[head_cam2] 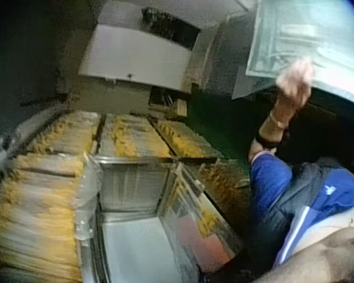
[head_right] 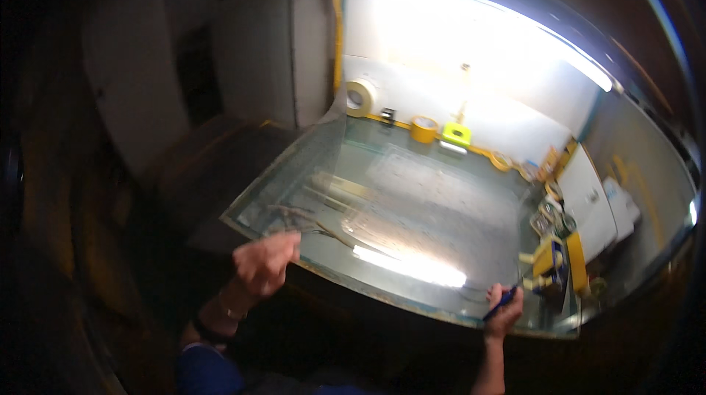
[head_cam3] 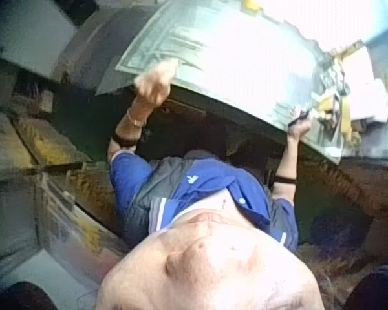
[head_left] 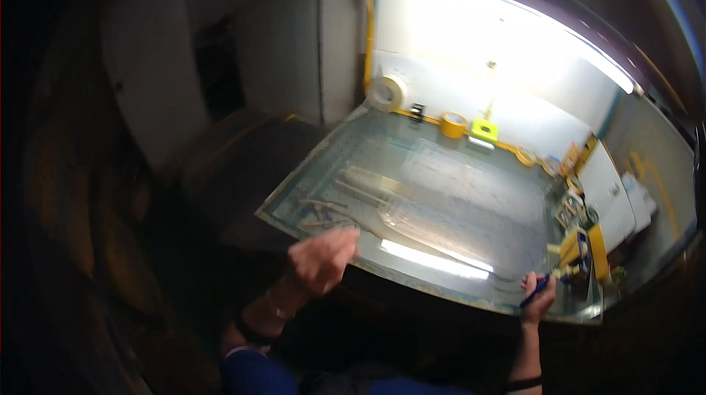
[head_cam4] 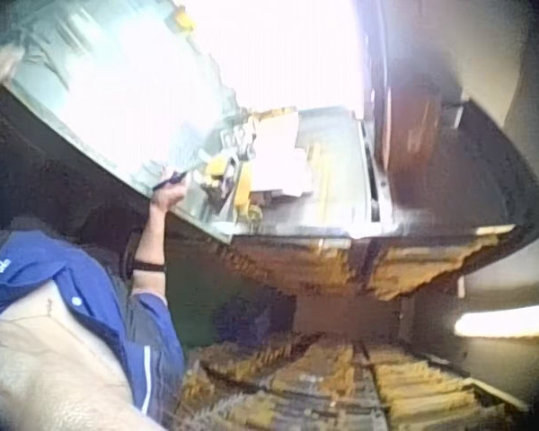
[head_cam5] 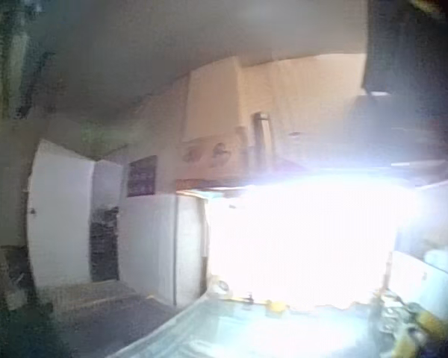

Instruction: Cutting a thin rectangular sheet of dark metal or material using large hand scissors.

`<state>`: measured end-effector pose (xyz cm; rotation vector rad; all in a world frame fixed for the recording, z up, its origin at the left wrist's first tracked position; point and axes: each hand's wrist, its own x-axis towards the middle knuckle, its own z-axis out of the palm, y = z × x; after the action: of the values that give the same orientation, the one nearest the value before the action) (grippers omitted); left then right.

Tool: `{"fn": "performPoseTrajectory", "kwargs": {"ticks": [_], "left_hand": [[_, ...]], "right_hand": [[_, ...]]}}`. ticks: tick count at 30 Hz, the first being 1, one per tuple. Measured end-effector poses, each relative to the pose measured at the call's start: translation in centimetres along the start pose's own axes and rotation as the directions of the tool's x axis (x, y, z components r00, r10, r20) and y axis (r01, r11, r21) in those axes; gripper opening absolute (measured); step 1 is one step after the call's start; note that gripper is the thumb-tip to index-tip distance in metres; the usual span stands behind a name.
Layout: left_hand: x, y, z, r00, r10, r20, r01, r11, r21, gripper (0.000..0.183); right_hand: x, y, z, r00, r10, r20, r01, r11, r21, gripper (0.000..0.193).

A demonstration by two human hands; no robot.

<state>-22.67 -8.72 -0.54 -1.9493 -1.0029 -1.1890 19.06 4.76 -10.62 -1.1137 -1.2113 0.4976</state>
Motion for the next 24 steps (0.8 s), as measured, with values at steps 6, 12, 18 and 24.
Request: {"fn": "performPoseTrajectory", "kwargs": {"ticks": [6,12,18,24], "left_hand": [[-3.8,5.9,-4.5,0.907,-0.206,0.368,0.282,0.945,-0.166,0.011],[-7.0,3.6,-10.5,0.590,-0.700,0.402,0.509,0.709,0.487,0.014],[-5.8,4.4,-2.7,0.583,-0.560,0.588,0.287,0.819,0.496,0.068],[-2.7,8.6,8.7,0.695,-0.200,0.690,0.163,0.979,0.119,0.051]], "right_hand": [[0.3,-0.4,-0.6,0.996,0.081,-0.034,-0.072,0.977,0.198,0.013],[0.1,-0.6,-1.6,0.996,0.086,-0.009,-0.081,0.968,0.240,0.013],[-0.2,-0.5,-1.9,0.993,0.114,0.044,-0.121,0.964,0.237,0.015],[-0.1,-0.3,-2.1,0.991,0.125,0.046,-0.131,0.977,0.171,0.016]]}}
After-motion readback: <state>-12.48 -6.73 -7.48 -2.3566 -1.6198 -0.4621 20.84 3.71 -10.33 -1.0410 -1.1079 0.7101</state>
